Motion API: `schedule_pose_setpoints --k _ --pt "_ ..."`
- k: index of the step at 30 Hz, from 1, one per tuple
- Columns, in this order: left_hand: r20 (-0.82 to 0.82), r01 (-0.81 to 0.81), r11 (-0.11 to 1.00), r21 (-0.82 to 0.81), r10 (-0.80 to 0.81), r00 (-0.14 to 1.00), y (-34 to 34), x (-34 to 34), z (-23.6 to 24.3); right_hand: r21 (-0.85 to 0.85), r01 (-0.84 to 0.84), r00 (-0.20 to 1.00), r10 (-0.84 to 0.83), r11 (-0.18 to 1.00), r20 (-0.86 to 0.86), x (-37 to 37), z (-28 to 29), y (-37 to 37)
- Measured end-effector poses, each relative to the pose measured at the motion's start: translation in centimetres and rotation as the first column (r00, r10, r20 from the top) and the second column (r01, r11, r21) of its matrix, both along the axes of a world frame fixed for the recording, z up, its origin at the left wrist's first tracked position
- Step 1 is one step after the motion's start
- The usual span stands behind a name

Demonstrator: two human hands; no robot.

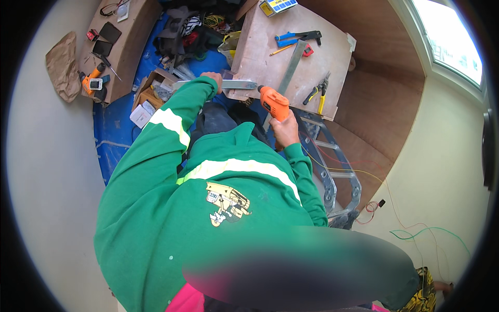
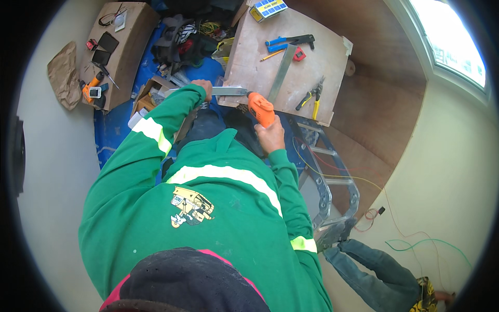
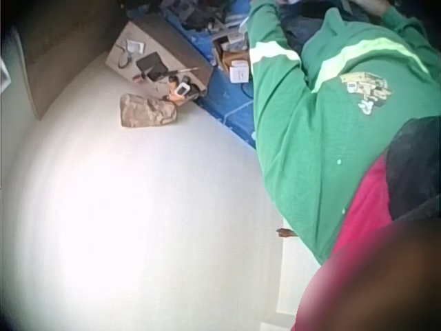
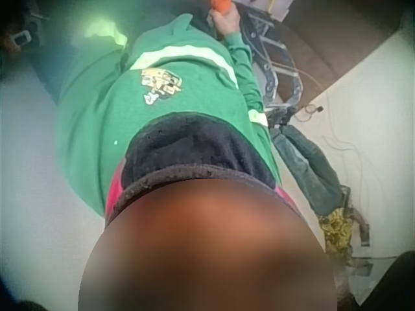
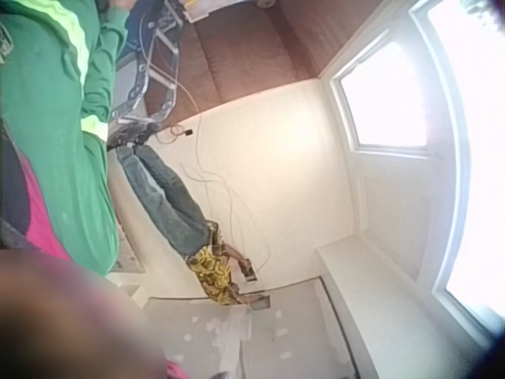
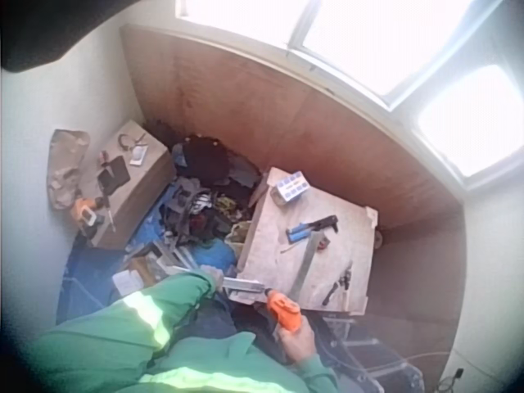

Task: The person cuts a metal strip with tin snips, then uses a cordless drill to make holes in the strip. They place the drill and cut pieces on a workbench, walk across the room, and pick up a yellow toolbox.

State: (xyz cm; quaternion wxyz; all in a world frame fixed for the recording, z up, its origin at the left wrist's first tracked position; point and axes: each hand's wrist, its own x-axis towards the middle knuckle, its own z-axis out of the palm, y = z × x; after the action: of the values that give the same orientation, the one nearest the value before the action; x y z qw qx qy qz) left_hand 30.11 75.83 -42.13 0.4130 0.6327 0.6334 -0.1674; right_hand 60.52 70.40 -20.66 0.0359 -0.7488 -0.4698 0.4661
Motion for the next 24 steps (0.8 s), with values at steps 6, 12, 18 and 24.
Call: schedule_pose_setpoints --k 6,12,18,24 --pt "-0.005 0.012 1.0 -0.008 -0.012 1.0 0.2 0.0 -0.1 0.011 -0.011 1.0 0.011 1.0 -0.018 0.1 -0.3 0.0" --pt "-0.013 0.004 1.0 0.001 -0.004 1.0 0.3 0.0 -0.2 0.037 -0.068 0.997 0.067 0.997 0.031 0.2 -0.4 -0.1" --pt "-0.005 0.009 1.0 -0.017 -0.009 1.0 0.4 0.0 0.2 -0.006 -0.07 0.997 0.07 0.998 0.032 -0.3 0.0 0.7" --pt "-0.021 0.027 0.999 0.027 -0.026 0.999 0.3 0.2 0.9 0.045 -0.256 0.954 0.245 0.966 0.173 -1.5 0.8 1.7"
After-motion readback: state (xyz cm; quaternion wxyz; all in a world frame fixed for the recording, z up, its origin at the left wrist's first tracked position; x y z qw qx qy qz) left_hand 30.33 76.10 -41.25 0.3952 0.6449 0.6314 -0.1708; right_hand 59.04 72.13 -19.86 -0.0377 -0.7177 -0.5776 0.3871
